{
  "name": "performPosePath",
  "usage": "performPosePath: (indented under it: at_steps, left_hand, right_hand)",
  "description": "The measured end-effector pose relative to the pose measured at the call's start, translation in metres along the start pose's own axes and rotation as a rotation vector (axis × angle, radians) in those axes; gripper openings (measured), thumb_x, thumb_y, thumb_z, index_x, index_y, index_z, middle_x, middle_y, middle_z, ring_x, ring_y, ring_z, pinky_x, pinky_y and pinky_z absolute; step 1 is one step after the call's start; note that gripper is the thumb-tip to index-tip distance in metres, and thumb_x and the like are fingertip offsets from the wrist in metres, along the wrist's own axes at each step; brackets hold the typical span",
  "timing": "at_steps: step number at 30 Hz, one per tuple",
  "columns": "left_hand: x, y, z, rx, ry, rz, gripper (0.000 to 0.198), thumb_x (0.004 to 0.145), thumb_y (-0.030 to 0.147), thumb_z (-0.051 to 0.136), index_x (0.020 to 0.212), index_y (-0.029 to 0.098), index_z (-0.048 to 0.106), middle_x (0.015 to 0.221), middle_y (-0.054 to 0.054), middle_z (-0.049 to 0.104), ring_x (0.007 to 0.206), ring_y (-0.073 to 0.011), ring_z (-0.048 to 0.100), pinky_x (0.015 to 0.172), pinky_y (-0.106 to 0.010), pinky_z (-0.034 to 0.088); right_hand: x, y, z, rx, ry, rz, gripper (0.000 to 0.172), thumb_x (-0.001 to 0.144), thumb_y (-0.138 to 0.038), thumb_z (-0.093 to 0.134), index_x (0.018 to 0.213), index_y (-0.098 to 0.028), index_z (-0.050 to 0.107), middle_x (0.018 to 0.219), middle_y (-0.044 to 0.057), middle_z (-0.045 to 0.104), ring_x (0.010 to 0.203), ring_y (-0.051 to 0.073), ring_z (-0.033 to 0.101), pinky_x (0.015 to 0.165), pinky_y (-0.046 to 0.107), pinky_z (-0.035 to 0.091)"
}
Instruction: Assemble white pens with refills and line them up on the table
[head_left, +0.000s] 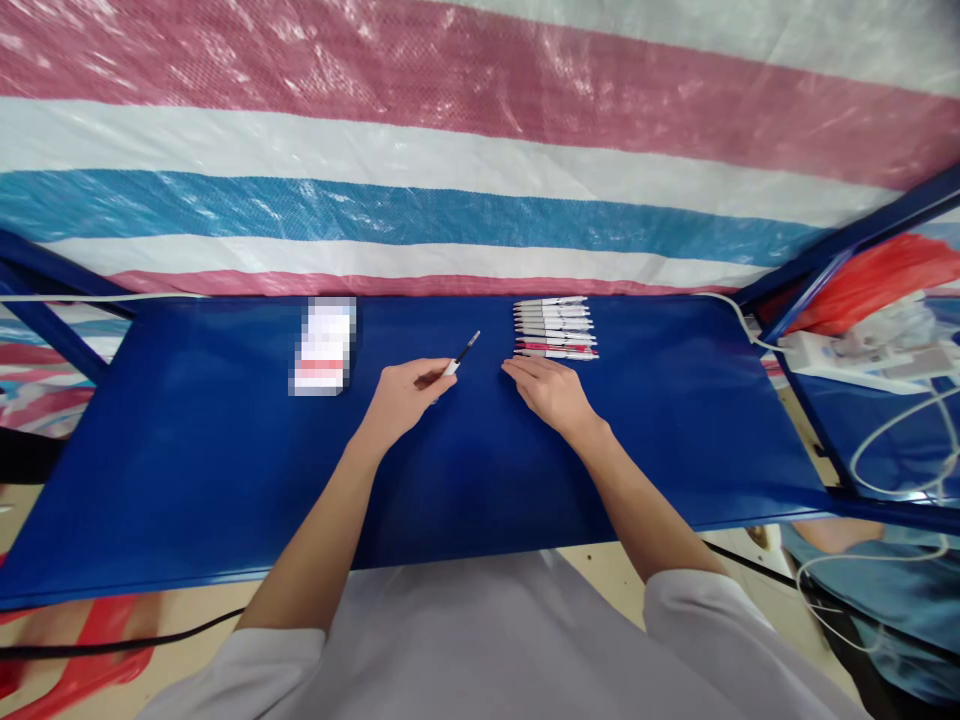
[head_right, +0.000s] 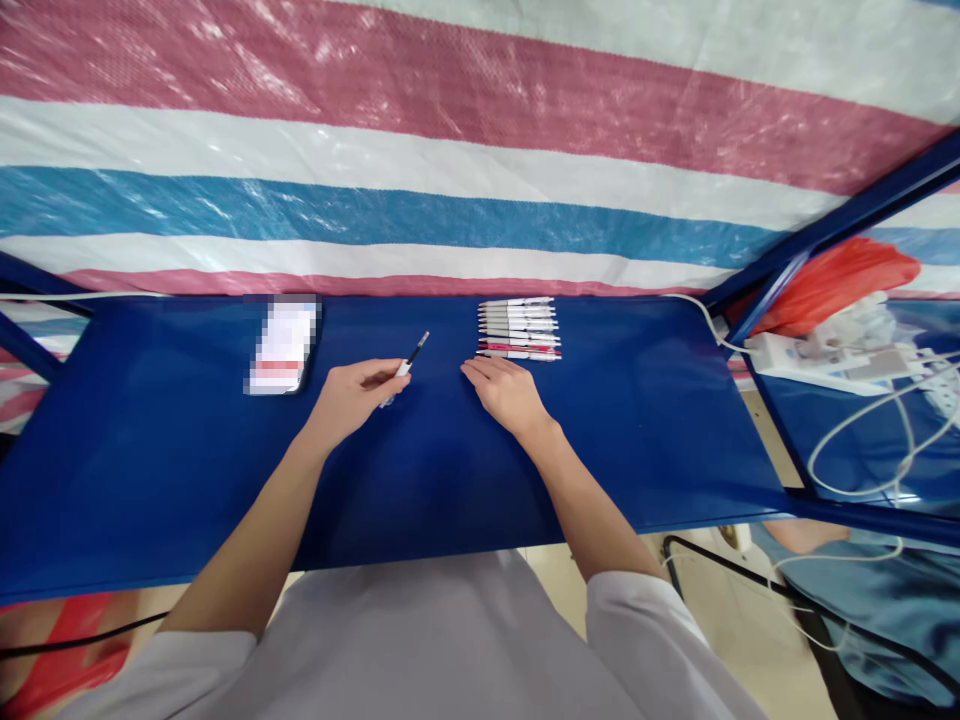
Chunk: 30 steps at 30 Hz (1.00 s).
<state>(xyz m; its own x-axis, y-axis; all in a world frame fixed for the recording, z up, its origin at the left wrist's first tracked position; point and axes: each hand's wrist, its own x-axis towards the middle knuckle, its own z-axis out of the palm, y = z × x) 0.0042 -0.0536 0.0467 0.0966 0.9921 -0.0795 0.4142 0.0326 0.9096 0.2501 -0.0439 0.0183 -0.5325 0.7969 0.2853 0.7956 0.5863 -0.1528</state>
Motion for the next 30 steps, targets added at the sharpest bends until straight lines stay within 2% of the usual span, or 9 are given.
performPosePath:
  at_steps: [6,12,21,26,30]
  left_hand:
    - [0.001,-0.002,0.001,-0.003,-0.010,0.004,0.032,0.078,0.041,0.072,0.103,0.021,0.076,0.095,-0.005,0.077,0.084,-0.0220,0.072,0.082,-0.033,0.057]
    - [0.003,-0.003,0.002,-0.014,-0.020,0.008,0.035,0.077,0.041,0.073,0.104,0.019,0.076,0.094,-0.006,0.076,0.081,-0.0214,0.072,0.079,-0.032,0.058]
    - [0.003,-0.003,0.002,-0.031,-0.017,0.004,0.036,0.076,0.040,0.074,0.105,0.020,0.075,0.094,-0.006,0.076,0.080,-0.0203,0.071,0.077,-0.031,0.058]
    - [0.001,-0.004,0.000,-0.040,-0.025,0.013,0.034,0.077,0.040,0.073,0.104,0.020,0.075,0.094,-0.006,0.076,0.081,-0.0201,0.071,0.078,-0.031,0.057]
    - [0.000,-0.006,-0.002,-0.046,-0.034,0.015,0.035,0.077,0.041,0.072,0.105,0.019,0.075,0.094,-0.006,0.076,0.083,-0.0205,0.071,0.078,-0.030,0.057]
  right_hand:
    - [0.000,0.002,0.001,-0.038,-0.089,0.095,0.038,0.096,-0.015,0.040,0.123,-0.022,0.065,0.127,0.004,0.068,0.113,0.019,0.066,0.079,0.027,0.056]
    - [0.005,0.003,-0.005,-0.054,-0.178,0.205,0.037,0.093,-0.016,0.043,0.121,-0.025,0.066,0.121,0.005,0.071,0.100,0.023,0.070,0.067,0.028,0.052]
    - [0.021,-0.010,-0.010,0.017,-0.192,0.159,0.038,0.094,-0.015,0.042,0.122,-0.025,0.066,0.114,0.006,0.073,0.099,0.024,0.068,0.066,0.030,0.049]
    - [0.024,-0.013,-0.009,0.118,-0.155,0.157,0.034,0.094,-0.018,0.044,0.120,-0.023,0.067,0.113,0.006,0.073,0.099,0.022,0.068,0.074,0.030,0.050]
    - [0.026,-0.012,-0.005,0.279,-0.065,0.186,0.029,0.092,-0.019,0.051,0.115,-0.023,0.068,0.113,0.004,0.073,0.101,0.021,0.069,0.082,0.031,0.052]
